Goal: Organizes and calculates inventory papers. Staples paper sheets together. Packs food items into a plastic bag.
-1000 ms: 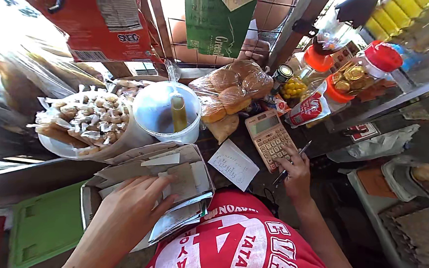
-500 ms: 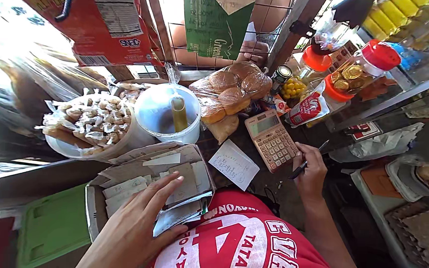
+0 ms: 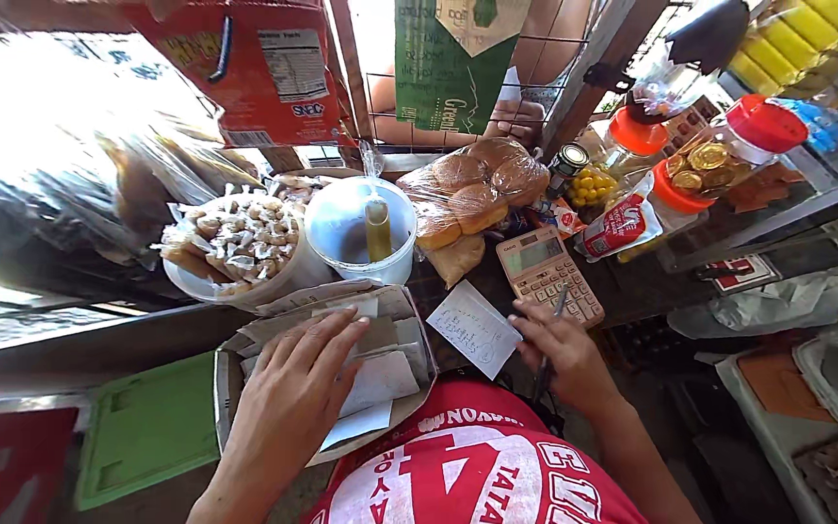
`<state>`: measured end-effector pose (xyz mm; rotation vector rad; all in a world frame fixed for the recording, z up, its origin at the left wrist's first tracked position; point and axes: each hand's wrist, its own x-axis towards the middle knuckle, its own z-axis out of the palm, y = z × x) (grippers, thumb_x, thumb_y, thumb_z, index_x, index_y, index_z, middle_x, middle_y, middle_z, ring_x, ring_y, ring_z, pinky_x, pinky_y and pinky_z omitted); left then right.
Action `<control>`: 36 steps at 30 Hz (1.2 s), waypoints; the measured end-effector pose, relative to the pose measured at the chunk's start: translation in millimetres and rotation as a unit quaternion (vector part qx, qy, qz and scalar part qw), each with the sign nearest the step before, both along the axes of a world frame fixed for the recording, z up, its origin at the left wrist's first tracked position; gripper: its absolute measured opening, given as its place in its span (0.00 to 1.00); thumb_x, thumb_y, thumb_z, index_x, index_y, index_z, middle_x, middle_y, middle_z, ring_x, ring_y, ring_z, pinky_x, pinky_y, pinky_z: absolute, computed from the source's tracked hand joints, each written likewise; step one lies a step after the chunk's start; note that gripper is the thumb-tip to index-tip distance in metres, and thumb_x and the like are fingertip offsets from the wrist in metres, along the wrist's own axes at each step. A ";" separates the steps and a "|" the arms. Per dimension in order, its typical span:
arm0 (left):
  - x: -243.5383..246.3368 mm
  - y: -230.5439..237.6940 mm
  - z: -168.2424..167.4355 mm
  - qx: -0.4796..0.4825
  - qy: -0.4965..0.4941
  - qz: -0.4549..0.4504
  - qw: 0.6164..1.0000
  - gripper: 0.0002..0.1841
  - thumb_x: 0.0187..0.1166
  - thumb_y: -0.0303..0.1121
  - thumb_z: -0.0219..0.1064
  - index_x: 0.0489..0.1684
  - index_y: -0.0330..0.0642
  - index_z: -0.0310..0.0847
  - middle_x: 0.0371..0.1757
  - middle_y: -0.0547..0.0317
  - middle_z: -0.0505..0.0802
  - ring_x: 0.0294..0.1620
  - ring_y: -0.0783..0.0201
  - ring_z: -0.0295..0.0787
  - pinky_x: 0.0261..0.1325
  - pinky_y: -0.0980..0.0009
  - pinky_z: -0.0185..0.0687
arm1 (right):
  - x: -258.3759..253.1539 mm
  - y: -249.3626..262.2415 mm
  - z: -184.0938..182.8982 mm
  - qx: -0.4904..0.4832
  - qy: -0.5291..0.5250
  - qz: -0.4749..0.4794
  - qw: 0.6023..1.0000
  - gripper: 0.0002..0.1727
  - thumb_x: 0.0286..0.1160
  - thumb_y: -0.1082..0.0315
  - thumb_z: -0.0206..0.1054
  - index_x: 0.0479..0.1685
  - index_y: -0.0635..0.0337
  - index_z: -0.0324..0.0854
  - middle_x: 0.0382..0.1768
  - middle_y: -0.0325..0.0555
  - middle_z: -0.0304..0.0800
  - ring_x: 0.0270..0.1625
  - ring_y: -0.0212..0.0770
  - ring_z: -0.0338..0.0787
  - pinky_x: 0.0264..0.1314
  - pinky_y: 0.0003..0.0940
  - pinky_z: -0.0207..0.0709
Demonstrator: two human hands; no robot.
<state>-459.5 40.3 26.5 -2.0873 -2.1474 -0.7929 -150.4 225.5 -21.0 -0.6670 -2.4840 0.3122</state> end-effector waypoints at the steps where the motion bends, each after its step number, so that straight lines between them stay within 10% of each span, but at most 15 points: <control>1: 1.4 0.7 0.2 0.011 0.002 0.004 1.000 0.21 0.88 0.44 0.56 0.70 0.45 0.84 0.71 0.47 0.89 0.72 0.43 0.85 0.71 0.43 0.77 | -3.1 -1.6 -2.3 -0.005 -0.018 0.036 0.999 0.20 0.87 0.52 0.62 0.67 0.51 0.88 0.71 0.48 0.88 0.78 0.50 0.83 0.77 0.51 0.76; 6: 6.1 1.2 -6.7 0.011 0.017 -0.047 0.999 0.20 0.87 0.49 0.58 0.65 0.51 0.87 0.72 0.53 0.89 0.76 0.46 0.81 0.76 0.44 0.73 | -18.8 -5.6 -12.8 0.009 -0.058 0.106 0.993 0.35 0.78 0.32 0.61 0.70 0.50 0.85 0.75 0.47 0.86 0.80 0.51 0.80 0.81 0.52 0.73; 12: 17.0 3.2 -12.0 0.025 -0.013 -0.059 0.998 0.19 0.87 0.50 0.58 0.63 0.53 0.87 0.72 0.57 0.89 0.78 0.52 0.80 0.78 0.51 0.73 | -42.5 -5.4 -3.5 -0.010 -0.039 -0.025 0.999 0.25 0.83 0.51 0.64 0.65 0.62 0.85 0.70 0.55 0.88 0.70 0.53 0.89 0.69 0.48 0.83; 19: 37.8 15.6 5.8 0.032 -0.034 -0.115 0.992 0.15 0.87 0.47 0.60 0.60 0.54 0.88 0.71 0.59 0.90 0.78 0.56 0.80 0.80 0.56 0.72 | -59.7 -16.0 -9.4 0.006 -0.097 -0.011 0.995 0.33 0.69 0.36 0.71 0.47 0.62 0.87 0.76 0.57 0.82 0.78 0.60 0.82 0.73 0.57 0.78; 25: 43.9 17.6 5.7 0.043 -0.038 -0.073 0.996 0.16 0.85 0.49 0.61 0.57 0.54 0.90 0.68 0.60 0.92 0.74 0.57 0.84 0.76 0.56 0.75 | -38.1 -16.5 -19.9 0.058 -0.094 0.109 0.988 0.10 0.77 0.63 0.72 0.51 0.55 0.88 0.76 0.49 0.84 0.81 0.55 0.80 0.80 0.56 0.72; 30: 45.8 16.2 4.1 0.046 -0.097 -0.033 0.994 0.17 0.82 0.49 0.64 0.56 0.52 0.91 0.66 0.61 0.92 0.67 0.61 0.87 0.66 0.63 0.83 | -17.0 -11.3 -25.1 0.073 -0.075 0.109 0.989 0.14 0.78 0.76 0.64 0.57 0.55 0.87 0.68 0.46 0.90 0.74 0.47 0.87 0.75 0.43 0.79; 36: 73.0 12.5 10.0 -0.031 -0.430 -0.167 0.887 0.14 0.83 0.37 0.69 0.56 0.37 0.87 0.51 0.59 0.92 0.46 0.74 0.92 0.48 0.77 0.92 | -7.9 -10.4 -16.8 0.066 0.018 0.079 0.995 0.13 0.81 0.76 0.61 0.55 0.56 0.89 0.47 0.46 0.95 0.45 0.42 0.93 0.50 0.31 0.84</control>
